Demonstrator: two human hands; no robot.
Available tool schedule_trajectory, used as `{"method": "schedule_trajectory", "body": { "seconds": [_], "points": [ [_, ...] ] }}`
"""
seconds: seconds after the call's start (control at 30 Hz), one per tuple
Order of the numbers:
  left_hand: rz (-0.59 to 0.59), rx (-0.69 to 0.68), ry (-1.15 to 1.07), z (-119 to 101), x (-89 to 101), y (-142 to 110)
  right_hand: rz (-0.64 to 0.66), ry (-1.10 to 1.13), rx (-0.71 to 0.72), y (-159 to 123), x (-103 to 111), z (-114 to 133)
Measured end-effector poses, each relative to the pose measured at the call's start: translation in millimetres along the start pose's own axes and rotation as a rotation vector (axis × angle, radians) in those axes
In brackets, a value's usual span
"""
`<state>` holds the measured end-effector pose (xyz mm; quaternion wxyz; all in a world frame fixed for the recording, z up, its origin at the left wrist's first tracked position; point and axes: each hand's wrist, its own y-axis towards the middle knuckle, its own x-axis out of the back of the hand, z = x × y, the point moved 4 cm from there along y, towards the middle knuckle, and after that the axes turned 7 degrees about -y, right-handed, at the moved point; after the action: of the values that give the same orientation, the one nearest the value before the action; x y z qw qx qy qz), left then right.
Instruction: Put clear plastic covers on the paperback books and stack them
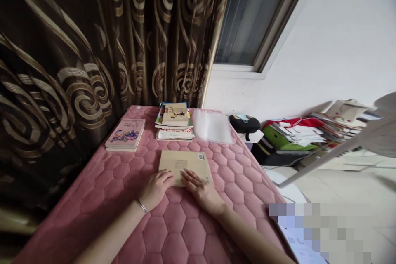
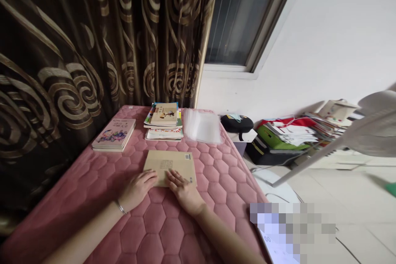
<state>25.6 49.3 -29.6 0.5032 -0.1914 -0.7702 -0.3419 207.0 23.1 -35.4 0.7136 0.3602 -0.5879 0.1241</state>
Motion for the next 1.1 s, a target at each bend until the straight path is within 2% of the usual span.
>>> {"method": "schedule_trajectory", "body": {
  "seconds": [0.2,0.3,0.37,0.43,0.53,0.63,0.7,0.77,0.87,1.0,1.1],
  "points": [
    [-0.035,-0.039,0.052,-1,-4.7,-6,0.022,0.099,-0.060,-4,-3,-1],
    [-0.061,-0.050,0.063,-2,-4.9,-6,-0.006,0.144,-0.094,-5,3,2],
    [-0.082,-0.055,0.069,-3,-4.5,-5,-0.026,0.201,-0.168,1,10,3],
    [-0.109,-0.055,0.079,-3,-3.9,-5,-0.046,0.239,-0.253,16,14,4],
    [-0.146,-0.058,0.089,-5,-3.2,-4,-0.072,0.193,-0.313,54,12,6],
    [-0.129,-0.042,0.072,-5,-4.0,-3,0.028,0.108,-0.355,92,-5,6],
    [-0.121,-0.020,0.060,-5,-4.4,-3,0.108,0.058,-0.420,104,-18,1],
    [-0.144,-0.027,0.055,-5,-4.1,-3,0.160,0.017,-0.465,104,-26,-6],
    [-0.176,-0.065,0.019,-3,-4.3,-4,0.181,-0.047,-0.518,85,-27,-23],
    [-0.116,-0.036,-0.067,-5,-1.5,-2,0.180,-0.144,-0.669,53,-19,-51],
    [-0.031,0.065,-0.122,-12,8.6,7,0.190,-0.151,-0.691,44,-20,-61]
  ]
}}
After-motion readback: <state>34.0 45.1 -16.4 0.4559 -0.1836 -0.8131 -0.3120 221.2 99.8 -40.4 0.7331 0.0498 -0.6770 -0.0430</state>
